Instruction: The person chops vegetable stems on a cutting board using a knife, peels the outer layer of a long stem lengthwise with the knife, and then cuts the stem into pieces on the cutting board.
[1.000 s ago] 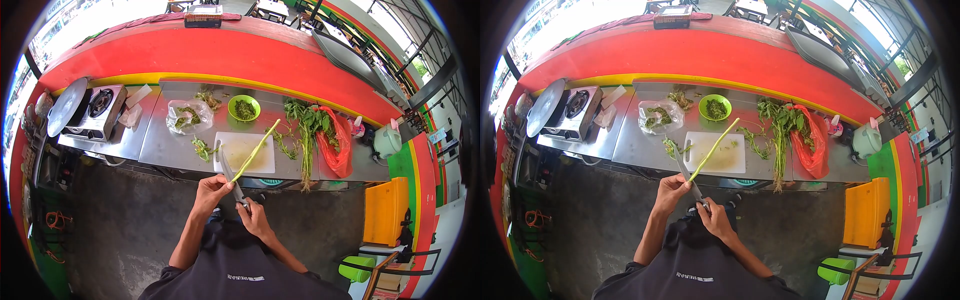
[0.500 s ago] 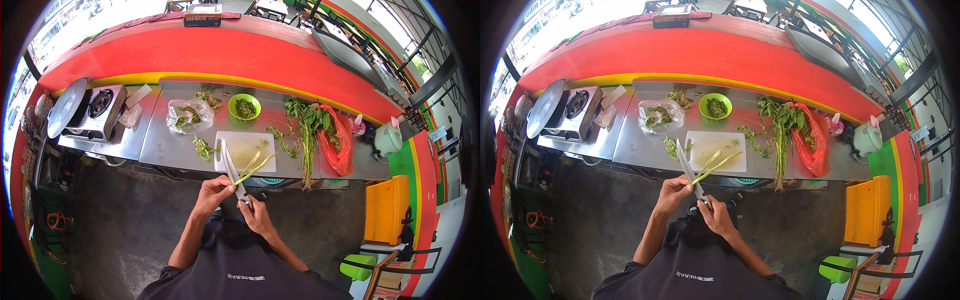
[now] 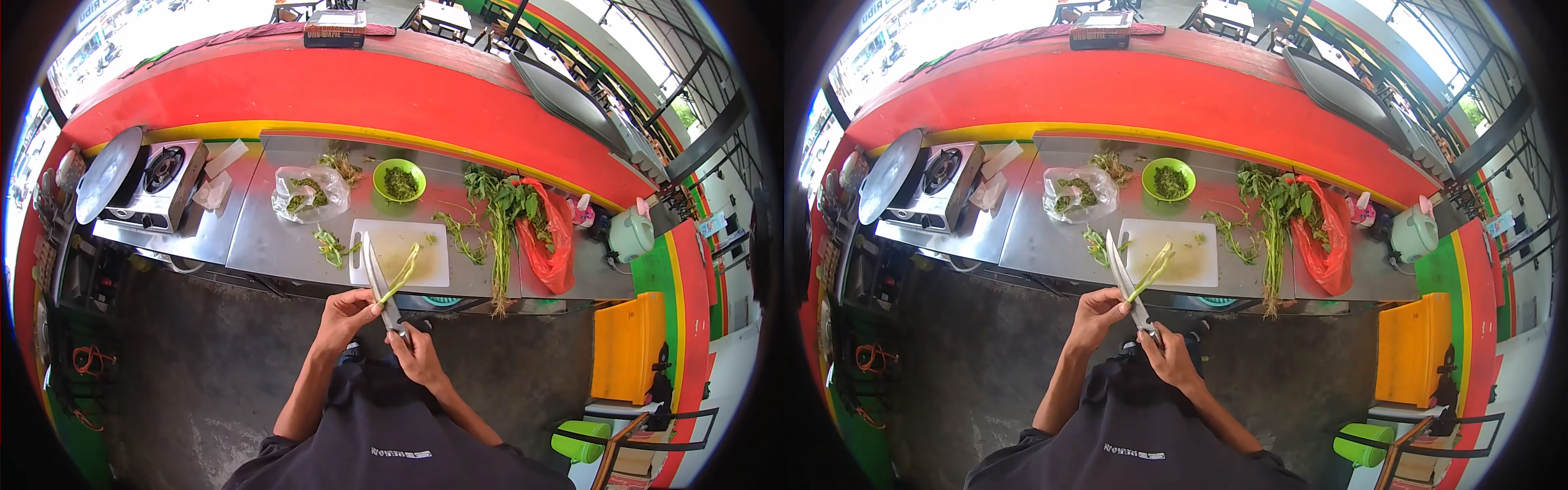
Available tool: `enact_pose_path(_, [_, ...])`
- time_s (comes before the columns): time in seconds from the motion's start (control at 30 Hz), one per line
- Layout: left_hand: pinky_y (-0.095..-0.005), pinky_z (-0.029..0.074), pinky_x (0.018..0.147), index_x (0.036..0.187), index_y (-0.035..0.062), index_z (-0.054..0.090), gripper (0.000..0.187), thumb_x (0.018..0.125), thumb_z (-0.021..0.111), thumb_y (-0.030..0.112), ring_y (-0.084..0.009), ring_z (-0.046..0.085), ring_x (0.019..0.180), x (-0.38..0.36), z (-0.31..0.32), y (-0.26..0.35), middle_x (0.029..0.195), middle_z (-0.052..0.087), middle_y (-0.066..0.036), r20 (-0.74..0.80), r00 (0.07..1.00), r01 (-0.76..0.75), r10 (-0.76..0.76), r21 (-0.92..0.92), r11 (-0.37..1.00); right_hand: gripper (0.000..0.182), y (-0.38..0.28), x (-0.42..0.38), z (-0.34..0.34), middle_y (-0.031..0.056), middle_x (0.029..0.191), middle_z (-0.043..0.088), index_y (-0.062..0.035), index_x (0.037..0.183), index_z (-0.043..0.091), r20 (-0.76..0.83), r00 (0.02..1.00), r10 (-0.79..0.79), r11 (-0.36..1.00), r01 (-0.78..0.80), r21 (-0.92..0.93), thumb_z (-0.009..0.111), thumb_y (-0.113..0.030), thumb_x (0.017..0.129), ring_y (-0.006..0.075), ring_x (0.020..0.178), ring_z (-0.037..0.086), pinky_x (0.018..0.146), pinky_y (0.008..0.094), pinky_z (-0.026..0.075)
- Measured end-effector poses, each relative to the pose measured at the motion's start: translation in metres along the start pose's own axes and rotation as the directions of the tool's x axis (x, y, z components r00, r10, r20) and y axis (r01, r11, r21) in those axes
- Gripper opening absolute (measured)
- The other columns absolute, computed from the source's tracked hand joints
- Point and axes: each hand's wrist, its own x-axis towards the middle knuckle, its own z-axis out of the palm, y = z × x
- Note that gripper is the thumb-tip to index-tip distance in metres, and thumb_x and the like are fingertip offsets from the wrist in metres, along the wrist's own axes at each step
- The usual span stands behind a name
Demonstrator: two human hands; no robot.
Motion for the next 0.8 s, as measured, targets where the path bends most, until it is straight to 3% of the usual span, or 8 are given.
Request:
enact_pose_path(0.27, [-0.0253,0.050,0.077,0.099,0.0025,0.072,0.011,0.088,0.071,0.004,-0.0089,0.061,0.084,-0.001,0.000,0.001,0.091,0.069,-0.002,-0.047,0.997,0.054,-0.053,0.005,0.999,0.030,0.000,0.002,0.005,0.0015,0.060,0.052,0.0029,0.090,0.061,-0.009,0.998,0.066,0.997,-0.065,0.030,0.057,-0.026,0.098,0.0056,0.054,0.043,0.049,0.0275,0.034])
enact_pose_path(0.43, [-0.0247,0.051,0.077,0.092,-0.0003,0.072,0.006,0.089,0.070,0.005,-0.0076,0.060,0.080,-0.002,-0.004,-0.005,0.086,0.067,-0.002,-0.049,0.998,-0.030,0.033,0.067,0.997,0.027,0.000,0.001,0.009,-0.0024,0.057,0.048,-0.0027,0.086,0.060,-0.009,0.999,0.039,0.998,-0.038,0.057,0.056,-0.027,0.099,0.0045,0.050,0.042,0.047,0.0237,0.033])
enact_pose_path(0.5, [-0.0246,0.051,0.077,0.091,-0.0003,0.072,0.006,0.089,0.071,0.006,-0.0074,0.060,0.081,-0.002,-0.003,-0.002,0.086,0.066,-0.002,-0.086,0.996,-0.018,0.022,0.039,0.999,0.029,0.003,-0.001,0.011,0.0009,0.059,0.050,0.0022,0.090,0.061,0.015,0.997,0.075,0.995,-0.076,0.061,0.057,-0.026,0.098,0.0060,0.053,0.042,0.048,0.0278,0.033])
enact_pose_path(0.63, [-0.0236,0.050,0.077,0.091,0.0006,0.073,0.007,0.090,0.070,0.007,-0.0071,0.059,0.082,-0.001,-0.002,0.004,0.088,0.065,-0.002,-0.122,0.992,-0.017,0.024,0.056,0.998,0.029,0.005,-0.004,0.014,0.0011,0.057,0.048,0.0023,0.090,0.061,0.037,0.998,0.047,0.998,-0.049,0.040,0.057,-0.025,0.098,0.0067,0.052,0.041,0.048,0.0288,0.032])
enact_pose_path(0.8, [-0.0239,0.049,0.078,0.092,0.0013,0.073,0.006,0.090,0.069,0.006,-0.0070,0.059,0.082,-0.003,-0.009,0.005,0.090,0.065,0.000,-0.053,0.999,-0.009,0.010,0.025,1.000,0.029,0.005,-0.004,0.010,0.0022,0.055,0.046,0.0025,0.089,0.061,0.024,0.999,0.034,0.999,-0.034,0.008,0.058,-0.025,0.097,0.0076,0.050,0.041,0.048,0.0299,0.031])
